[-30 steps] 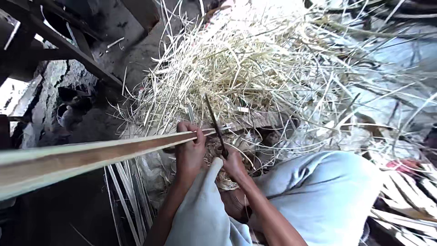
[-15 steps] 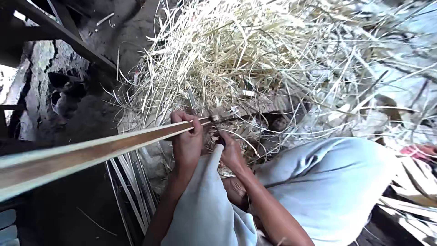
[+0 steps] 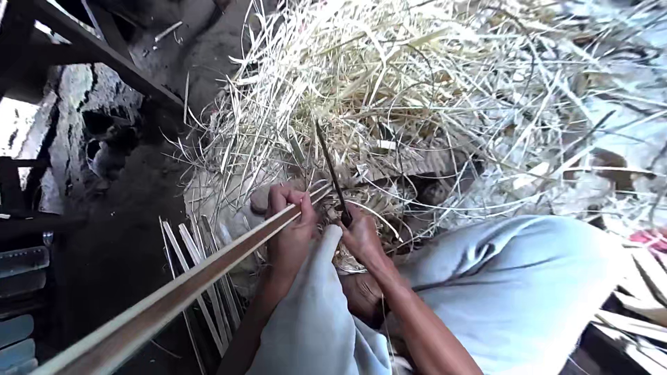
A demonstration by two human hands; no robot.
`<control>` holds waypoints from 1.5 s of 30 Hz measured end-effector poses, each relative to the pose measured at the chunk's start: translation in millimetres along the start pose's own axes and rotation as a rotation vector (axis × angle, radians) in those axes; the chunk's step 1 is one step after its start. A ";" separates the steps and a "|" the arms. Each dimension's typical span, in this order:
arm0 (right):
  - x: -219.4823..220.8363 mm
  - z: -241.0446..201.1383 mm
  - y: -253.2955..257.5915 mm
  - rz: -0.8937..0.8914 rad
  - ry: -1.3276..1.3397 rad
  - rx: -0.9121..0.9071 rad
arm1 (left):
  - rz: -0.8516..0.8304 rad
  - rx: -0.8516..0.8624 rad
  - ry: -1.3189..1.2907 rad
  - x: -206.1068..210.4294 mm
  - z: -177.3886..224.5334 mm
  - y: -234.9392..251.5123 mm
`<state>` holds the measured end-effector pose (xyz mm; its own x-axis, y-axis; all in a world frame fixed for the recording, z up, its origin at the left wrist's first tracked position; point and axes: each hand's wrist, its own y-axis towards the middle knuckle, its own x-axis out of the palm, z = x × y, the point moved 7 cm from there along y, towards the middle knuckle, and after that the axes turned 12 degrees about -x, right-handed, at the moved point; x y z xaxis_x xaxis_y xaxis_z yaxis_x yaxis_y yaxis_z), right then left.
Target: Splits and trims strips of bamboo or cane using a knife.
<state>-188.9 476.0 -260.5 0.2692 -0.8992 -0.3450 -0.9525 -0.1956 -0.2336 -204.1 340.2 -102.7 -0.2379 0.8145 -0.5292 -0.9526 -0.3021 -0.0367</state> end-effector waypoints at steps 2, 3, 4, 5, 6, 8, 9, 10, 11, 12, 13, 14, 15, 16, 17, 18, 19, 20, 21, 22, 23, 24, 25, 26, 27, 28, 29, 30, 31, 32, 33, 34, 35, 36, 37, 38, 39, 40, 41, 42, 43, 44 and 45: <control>1.3 -7.0 -1.3 0.051 0.013 -0.110 | -0.002 0.012 0.023 1.0 1.2 0.7; 9.2 -0.2 -5.3 0.042 0.035 -0.097 | -0.011 0.010 0.041 -1.4 0.4 -2.8; 15.1 8.0 -4.6 0.020 0.052 -0.056 | -0.013 0.016 0.042 -3.1 0.5 -2.8; 14.8 11.9 2.1 0.013 0.045 -0.030 | 0.001 0.033 0.034 -3.0 1.4 1.6; 13.4 12.2 6.4 0.011 0.040 -0.018 | 0.017 0.036 0.021 -3.1 1.1 5.0; 12.9 6.5 -1.7 0.011 0.043 -0.004 | 0.026 -0.008 -0.001 -3.5 -1.1 1.3; 9.9 -2.4 -4.0 0.026 0.036 -0.024 | 0.027 -0.021 -0.007 -1.8 0.5 1.7; 6.0 -12.5 -5.1 0.048 0.032 -0.055 | 0.025 -0.021 -0.004 1.0 3.5 3.2; 3.6 -18.3 -6.4 0.073 0.026 -0.096 | 0.013 -0.013 0.008 4.0 6.4 3.2; 5.5 -14.1 -8.5 0.085 0.025 -0.122 | -0.014 -0.008 0.031 5.8 7.7 -0.4; 12.4 0.7 -10.7 0.072 0.028 -0.111 | -0.041 -0.012 0.061 5.6 7.9 -6.4; 19.0 18.5 -9.3 0.043 0.041 -0.058 | -0.047 -0.008 0.079 4.7 8.2 -9.0; 20.3 28.5 -3.5 0.025 0.043 -0.011 | -0.036 -0.001 0.069 4.2 8.3 -5.9; 18.0 28.7 1.3 0.012 0.047 0.018 | -0.024 0.002 0.042 3.7 7.2 -1.3; 14.8 23.3 0.6 -0.005 0.048 0.039 | -0.020 -0.011 0.019 2.7 4.9 0.2; 11.8 15.0 -5.0 -0.020 0.046 0.042 | -0.026 -0.020 0.014 1.8 3.4 -1.8; 7.3 3.9 -8.0 -0.015 0.039 0.009 | -0.035 -0.016 0.023 2.5 4.6 -1.8; 2.8 -5.4 -8.2 0.023 0.030 -0.057 | -0.041 -0.005 0.043 4.4 7.5 -0.4; 4.3 -5.5 -10.5 0.058 0.027 -0.115 | -0.054 -0.003 0.072 5.4 9.3 -2.9; 11.3 4.6 -13.9 0.067 0.034 -0.119 | -0.068 -0.012 0.093 4.7 9.4 -7.8; 18.8 21.4 -13.0 0.048 0.056 -0.063 | -0.065 -0.017 0.086 3.3 9.6 -9.6; 20.9 33.8 -5.8 0.026 0.073 0.000 | -0.045 -0.012 0.058 2.6 10.7 -6.1; 18.2 34.1 0.6 0.015 0.069 0.031 | -0.017 -0.008 0.027 2.0 11.0 -1.1; 14.0 26.5 1.8 0.011 0.059 0.038 | 0.003 -0.013 0.004 1.8 10.2 2.2; 11.1 17.4 -3.1 0.008 0.046 0.033 | 0.001 -0.025 -0.007 2.4 8.6 1.4; 9.6 9.8 -7.9 0.028 0.034 -0.006 | -0.005 -0.028 -0.008 3.8 7.7 -0.1; 10.2 7.3 -7.9 0.067 0.030 -0.060 | 0.005 -0.018 -0.004 5.6 7.9 1.2; 17.5 14.3 -9.3 0.088 0.043 -0.084 | 0.014 -0.021 0.008 5.2 6.7 -0.2; 28.0 27.5 -12.7 0.080 0.066 -0.056 | 0.022 -0.042 0.025 1.9 4.3 -3.7; 33.4 39.7 -9.9 0.055 0.087 -0.007 | 0.031 -0.067 0.032 -1.1 3.3 -3.2; 30.4 43.1 -2.3 0.038 0.075 0.025 | 0.049 -0.081 0.022 -2.1 2.8 2.0; 26.1 40.0 0.7 0.023 0.062 0.037 | 0.070 -0.090 0.013 -2.9 1.2 6.1; 22.8 33.0 -2.0 0.015 0.049 0.035 | 0.080 -0.104 0.022 -3.4 0.1 6.9; 19.0 23.4 -5.9 0.016 0.034 0.015 | 0.080 -0.111 0.036 -2.3 0.5 6.4; 15.8 14.2 -6.9 0.037 0.027 -0.022 | 0.081 -0.098 0.047 -0.5 2.2 7.1; 16.9 11.5 -7.6 0.054 0.031 -0.048 | 0.078 -0.080 0.058 0.4 3.1 6.3; 23.6 17.5 -10.1 0.049 0.048 -0.037 | 0.070 -0.070 0.069 -0.6 2.2 2.2; 30.3 28.0 -10.5 0.032 0.064 -0.005 | 0.064 -0.060 0.069 -2.7 1.4 -0.9; 31.7 36.7 -4.6 0.007 0.063 0.035 | 0.061 -0.047 0.054 -3.3 2.0 0.3; 29.0 40.2 1.7 -0.010 0.042 0.053 | 0.067 -0.044 0.037 -3.2 2.2 3.2; 25.9 39.8 2.8 -0.029 0.021 0.068 | 0.069 -0.064 0.025 -3.2 1.1 4.4; 23.4 38.4 0.3 -0.046 0.003 0.083 | 0.055 -0.092 0.016 -3.0 -0.3 4.1; 20.6 37.2 -2.8 -0.058 -0.017 0.095 | 0.037 -0.119 -0.001 -2.9 -0.8 4.0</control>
<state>-175.4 472.5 -300.8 0.3264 -0.8806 -0.3435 -0.9177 -0.2083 -0.3383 -207.1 336.3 -102.0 -0.2730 0.8022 -0.5309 -0.9139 -0.3886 -0.1172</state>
